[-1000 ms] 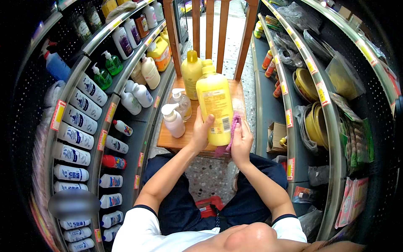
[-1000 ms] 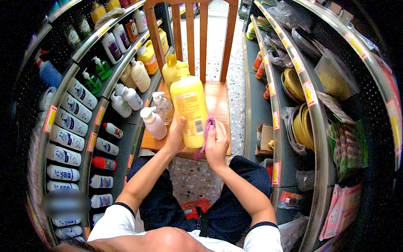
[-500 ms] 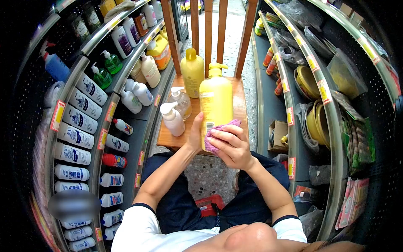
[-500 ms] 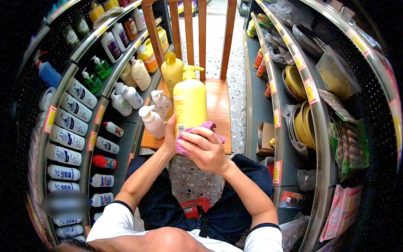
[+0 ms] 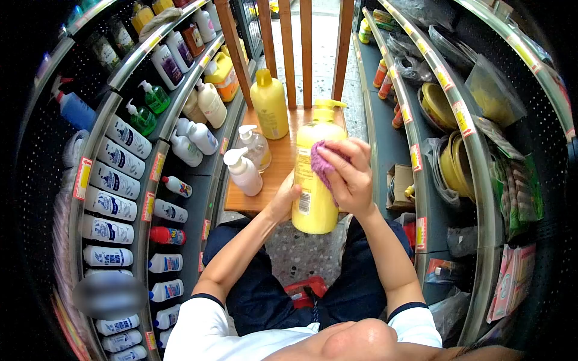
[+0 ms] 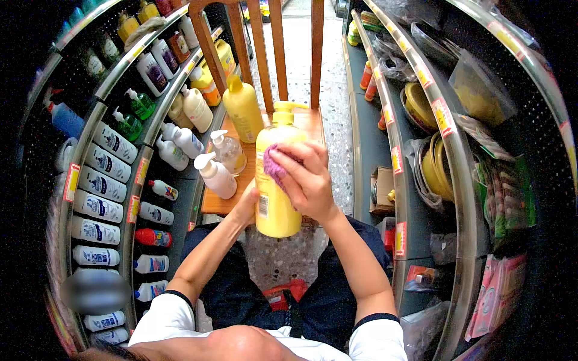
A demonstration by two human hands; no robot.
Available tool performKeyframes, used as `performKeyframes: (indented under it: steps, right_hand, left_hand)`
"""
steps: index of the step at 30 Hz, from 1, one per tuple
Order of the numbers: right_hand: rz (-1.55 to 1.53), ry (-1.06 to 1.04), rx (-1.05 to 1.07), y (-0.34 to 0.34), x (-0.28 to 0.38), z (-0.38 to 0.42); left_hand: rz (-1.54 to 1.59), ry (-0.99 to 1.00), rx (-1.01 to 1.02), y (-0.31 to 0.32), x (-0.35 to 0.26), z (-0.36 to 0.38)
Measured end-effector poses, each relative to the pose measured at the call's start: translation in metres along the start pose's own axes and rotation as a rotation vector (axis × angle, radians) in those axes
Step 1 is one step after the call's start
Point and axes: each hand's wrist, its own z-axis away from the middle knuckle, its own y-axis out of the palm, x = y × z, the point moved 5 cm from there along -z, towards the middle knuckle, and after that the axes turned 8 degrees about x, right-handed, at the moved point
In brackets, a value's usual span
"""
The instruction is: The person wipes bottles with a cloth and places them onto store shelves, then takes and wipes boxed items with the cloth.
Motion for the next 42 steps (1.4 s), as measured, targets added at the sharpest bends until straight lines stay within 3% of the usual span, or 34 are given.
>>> performKeyframes:
  steps: [5,11,23,27,30,33,39,42]
  right_hand:
    - [-0.14,0.27,-0.202,0.0,-0.03,0.002]
    - [-0.814,0.713,-0.283,0.032,-0.053,0.023]
    - [-0.778,0.795,-0.133,0.058,-0.026,0.046]
    - [-0.904,0.921,-0.098,0.076,-0.034,0.073]
    - [-1.133,1.088,-0.004,0.095,-0.042,0.098]
    - [-1.385,1.283,-0.062,0.102,-0.031,0.104]
    - [-1.936,1.382,0.031,0.112,-0.018,0.106]
    - [-1.956,1.368,0.057,0.105,-0.02,0.099]
  left_hand:
    - [-0.011,-0.054,-0.008,-0.003,0.004,-0.002]
    - [-0.055,0.025,-0.078,-0.004,-0.004,-0.002]
    - [-0.097,0.18,-0.155,-0.015,-0.029,0.002]
    - [-0.144,0.232,-0.156,-0.014,-0.04,0.002]
    - [-0.153,0.236,-0.164,-0.015,-0.042,0.003]
    - [-0.142,0.238,-0.159,-0.018,-0.04,0.003]
    - [-0.184,0.232,-0.152,-0.012,-0.037,0.006]
    - [-0.224,0.236,-0.132,-0.014,-0.033,0.004]
